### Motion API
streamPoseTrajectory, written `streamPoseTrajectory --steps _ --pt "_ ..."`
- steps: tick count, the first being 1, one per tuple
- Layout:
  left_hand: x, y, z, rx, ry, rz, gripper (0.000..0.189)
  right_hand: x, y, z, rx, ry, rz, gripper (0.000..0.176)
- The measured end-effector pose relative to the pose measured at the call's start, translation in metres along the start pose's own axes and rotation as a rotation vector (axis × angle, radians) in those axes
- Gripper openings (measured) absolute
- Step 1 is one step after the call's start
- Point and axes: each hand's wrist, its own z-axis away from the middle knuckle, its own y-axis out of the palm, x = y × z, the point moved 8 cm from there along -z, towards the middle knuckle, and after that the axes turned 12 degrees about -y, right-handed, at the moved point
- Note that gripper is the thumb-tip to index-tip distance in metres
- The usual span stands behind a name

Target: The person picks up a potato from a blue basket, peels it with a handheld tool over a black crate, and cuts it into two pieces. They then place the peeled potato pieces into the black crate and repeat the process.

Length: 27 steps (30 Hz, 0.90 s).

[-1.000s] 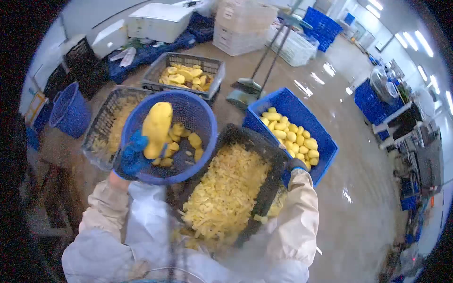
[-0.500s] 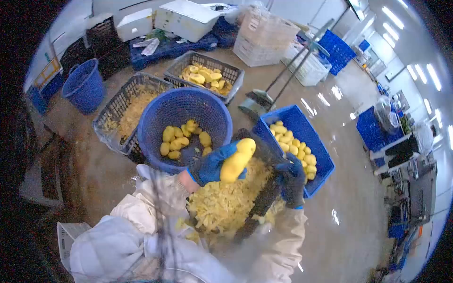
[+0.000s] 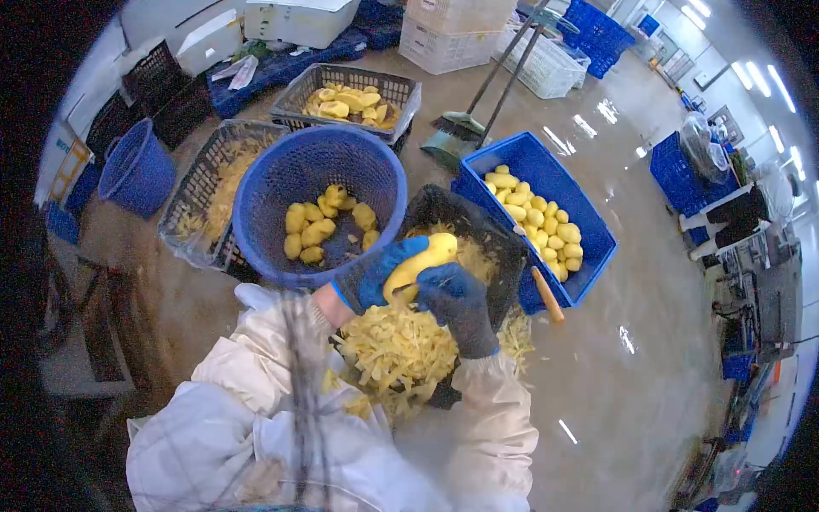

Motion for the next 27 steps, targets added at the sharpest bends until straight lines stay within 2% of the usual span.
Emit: streamPoseTrajectory --steps 2,3,6,7,9,11,12,13,14,15,16,17,18,19,20,21,22,23,24,25,26,27 --pt "0.0 0.013 0.014 0.069 -0.059 -0.301 0.042 -0.029 -0.068 -0.018 -0.244 -0.353 -0.168 0.012" --pt "0.003 0.019 0.028 -0.131 -0.078 -0.393 0.041 -0.022 -0.098 -0.023 -0.289 -0.406 -0.027 0.012" --pt "0.001 0.017 0.025 -0.075 0.023 -0.343 0.038 -0.004 -0.082 -0.01 -0.406 -0.36 -0.114 0.012" --pt "-0.007 0.001 0.015 -0.021 0.082 -0.488 0.035 -0.002 -0.052 -0.003 -0.341 -0.345 -0.096 0.013" --pt "-0.033 0.032 0.028 -0.053 0.625 -0.929 0.033 -0.002 0.004 0.006 -0.149 -0.33 0.054 0.015" --pt "-0.023 0.053 0.035 -0.09 0.717 -1.284 0.033 -0.026 0.002 0.003 -0.138 -0.109 -0.046 0.014" --pt "-0.007 0.029 0.022 -0.018 0.293 -0.839 0.035 -0.012 -0.028 0.002 -0.295 -0.017 0.005 0.013" --pt "0.013 0.002 0.019 -0.097 -0.03 -0.307 0.038 -0.022 -0.077 -0.006 -0.408 -0.191 0.059 0.015" --pt "0.017 0.011 0.027 -0.203 -0.031 -0.348 0.04 -0.033 -0.113 -0.013 -0.519 -0.367 0.11 0.017" --pt "0.017 0.022 0.032 -0.19 -0.039 -0.333 0.04 -0.033 -0.114 -0.021 -0.789 -0.267 -0.148 0.014" --pt "0.015 0.027 0.035 -0.176 -0.05 -0.324 0.04 -0.025 -0.121 -0.02 -0.742 -0.326 -0.098 0.014" --pt "0.009 0.014 0.027 -0.17 -0.051 -0.33 0.04 -0.015 -0.114 -0.013 -0.603 -0.356 -0.007 0.014" --pt "0.005 -0.006 0.015 -0.106 -0.022 -0.379 0.041 -0.007 -0.091 -0.009 -0.45 -0.333 0.097 0.014" --pt "0.002 -0.015 0.01 -0.047 0.006 -0.429 0.041 -0.006 -0.07 -0.005 -0.311 -0.217 0.239 0.014" --pt "0.005 -0.011 0.011 -0.049 0.003 -0.431 0.041 -0.014 -0.041 0.001 -0.295 0.015 -0.12 0.01" --pt "0.007 -0.003 0.016 -0.093 0.034 -0.48 0.04 -0.029 -0.053 -0.005 -0.304 0.014 -0.127 0.01" --pt "0.007 0.008 0.021 -0.135 0.064 -0.529 0.038 -0.047 -0.085 -0.014 -0.456 -0.137 -0.344 0.008" --pt "0.018 0.02 0.027 -0.101 -0.102 -0.292 0.036 -0.05 -0.102 -0.014 -0.532 -0.211 -0.451 0.007" --pt "0.02 0.023 0.029 -0.1 -0.102 -0.29 0.036 -0.042 -0.112 -0.014 -0.601 -0.291 -0.555 0.007" --pt "0.002 0.033 0.034 -0.123 0.161 -0.579 0.036 -0.01 -0.117 -0.01 -0.561 -0.482 0.081 0.012" --pt "-0.003 0.03 0.031 -0.108 0.17 -0.61 0.036 -0.008 -0.113 -0.005 -0.535 -0.47 0.099 0.013" --pt "-0.007 0.027 0.029 -0.093 0.181 -0.641 0.036 0.0 -0.084 -0.002 -0.456 -0.407 -0.064 0.015"
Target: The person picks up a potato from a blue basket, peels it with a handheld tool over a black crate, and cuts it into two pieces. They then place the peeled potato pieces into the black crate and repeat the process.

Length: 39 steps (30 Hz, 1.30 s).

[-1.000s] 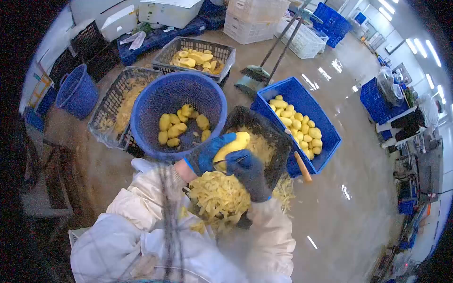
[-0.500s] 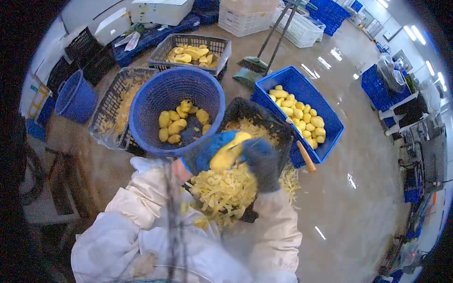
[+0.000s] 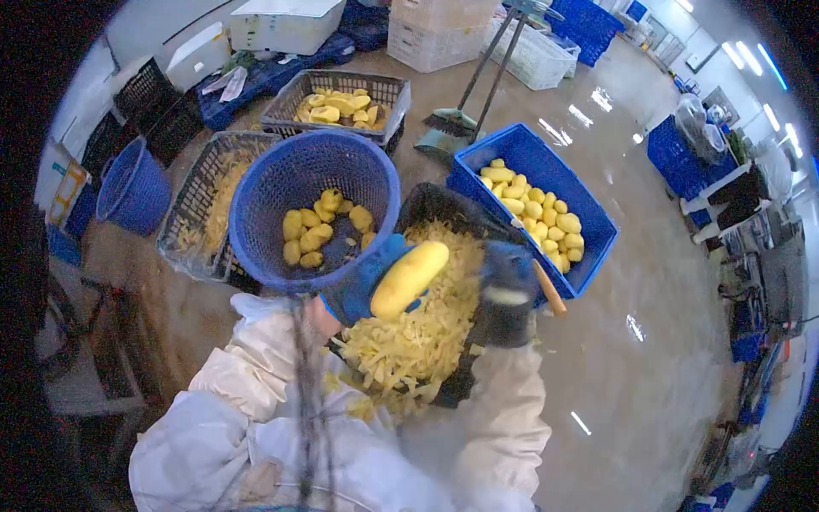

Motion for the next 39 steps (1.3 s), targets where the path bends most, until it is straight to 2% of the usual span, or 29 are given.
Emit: streamPoseTrajectory --steps 1,2,3,4,5,6,7,8,10,11,13,14,15,16,17,19,21,23,25,27,28,29,31,33,34,35,36,37,39 --pt "-0.001 -0.005 -0.003 0.013 0.017 -0.029 0.038 0.009 0.029 0.014 0.072 0.018 -0.101 0.017" --pt "0.004 -0.005 -0.007 0.047 -0.086 0.433 0.038 0.021 0.059 0.032 0.167 -0.026 -0.18 0.018" --pt "0.01 -0.001 -0.008 0.083 -0.19 0.894 0.038 0.02 0.077 0.053 0.346 0.179 -0.05 0.018" --pt "0.004 -0.008 -0.004 -0.036 -0.047 0.542 0.038 0.033 0.099 0.062 0.449 0.107 0.06 0.016" --pt "-0.002 -0.015 0.003 -0.205 0.063 0.192 0.041 0.032 0.098 0.06 0.45 0.11 0.058 0.016" --pt "0.013 -0.007 -0.01 0.056 -0.044 0.461 0.044 0.023 0.09 0.056 0.347 0.219 -0.025 0.013" --pt "0.016 0.005 -0.011 0.18 -0.098 0.569 0.045 0.014 0.08 0.053 0.241 0.327 -0.106 0.01" --pt "0.019 0.016 -0.011 0.296 -0.165 0.67 0.046 0.008 0.057 0.038 0.14 0.189 -0.043 0.007" --pt "0.039 0.011 -0.012 0.297 -0.222 0.604 0.046 0.0 0.004 0.001 -0.155 -0.03 -0.03 0.006" --pt "0.05 0.011 -0.012 0.3 -0.281 0.528 0.046 0.001 -0.006 -0.003 -0.162 -0.026 -0.029 0.006" --pt "0.024 0.031 0.0 0.29 -0.295 0.531 0.047 -0.005 -0.013 -0.008 -0.188 0.078 -0.248 0.005" --pt "0.016 0.027 0.0 0.155 -0.283 0.653 0.047 -0.024 -0.005 0.003 -0.12 0.133 -0.385 0.007" --pt "0.015 0.017 0.002 0.015 -0.265 0.776 0.048 0.014 0.025 0.024 0.011 0.137 0.035 0.012" --pt "0.018 0.01 -0.002 0.01 -0.257 0.782 0.048 0.039 0.062 0.041 0.232 -0.037 0.051 0.017" --pt "0.025 0.006 -0.009 0.119 -0.27 0.788 0.047 0.025 0.083 0.063 0.439 0.151 0.145 0.017" --pt "0.036 0.009 -0.015 0.344 -0.317 0.792 0.046 0.006 0.078 0.062 0.396 0.347 0.109 0.014" --pt "0.038 0.012 -0.009 0.208 -0.288 0.659 0.044 0.0 0.035 0.026 0.041 0.012 -0.162 0.005" --pt "0.055 0.016 0.002 0.036 -0.43 0.535 0.045 -0.019 -0.037 -0.009 -0.106 -0.122 0.1 0.003" --pt "0.044 0.023 0.004 0.036 -0.441 0.534 0.044 -0.003 -0.025 -0.004 -0.052 -0.164 0.159 0.006" --pt "0.034 0.018 -0.004 0.078 -0.342 0.745 0.044 -0.01 0.007 0.02 -0.097 0.059 -0.189 0.008" --pt "0.011 0.032 -0.001 0.079 -0.285 0.891 0.045 0.011 0.041 0.037 0.207 -0.019 -0.044 0.011" --pt "0.028 0.009 -0.018 0.386 -0.208 0.798 0.045 0.029 0.078 0.056 0.41 -0.01 0.085 0.013" --pt "0.036 0.011 -0.013 0.098 -0.361 0.782 0.045 0.009 0.077 0.061 0.337 0.282 0.031 0.012" --pt "0.032 0.016 -0.002 0.024 -0.295 0.588 0.045 -0.009 0.024 0.023 0.004 0.059 -0.109 0.011" --pt "0.054 0.017 -0.004 0.138 -0.374 0.56 0.047 -0.005 -0.006 0.004 -0.067 0.011 0.132 0.009" --pt "0.058 0.02 -0.001 0.08 -0.43 0.413 0.047 -0.006 -0.018 0.001 -0.075 0.014 0.132 0.009" --pt "0.058 0.021 -0.001 0.064 -0.443 0.477 0.046 0.01 -0.019 -0.005 -0.019 -0.155 0.369 0.004" --pt "0.056 0.02 -0.003 0.051 -0.448 0.54 0.046 0.001 -0.013 0.002 -0.025 -0.083 0.2 0.003" --pt "0.037 0.012 -0.011 0.127 -0.302 0.661 0.044 -0.015 0.002 0.02 -0.076 0.07 -0.134 0.007"
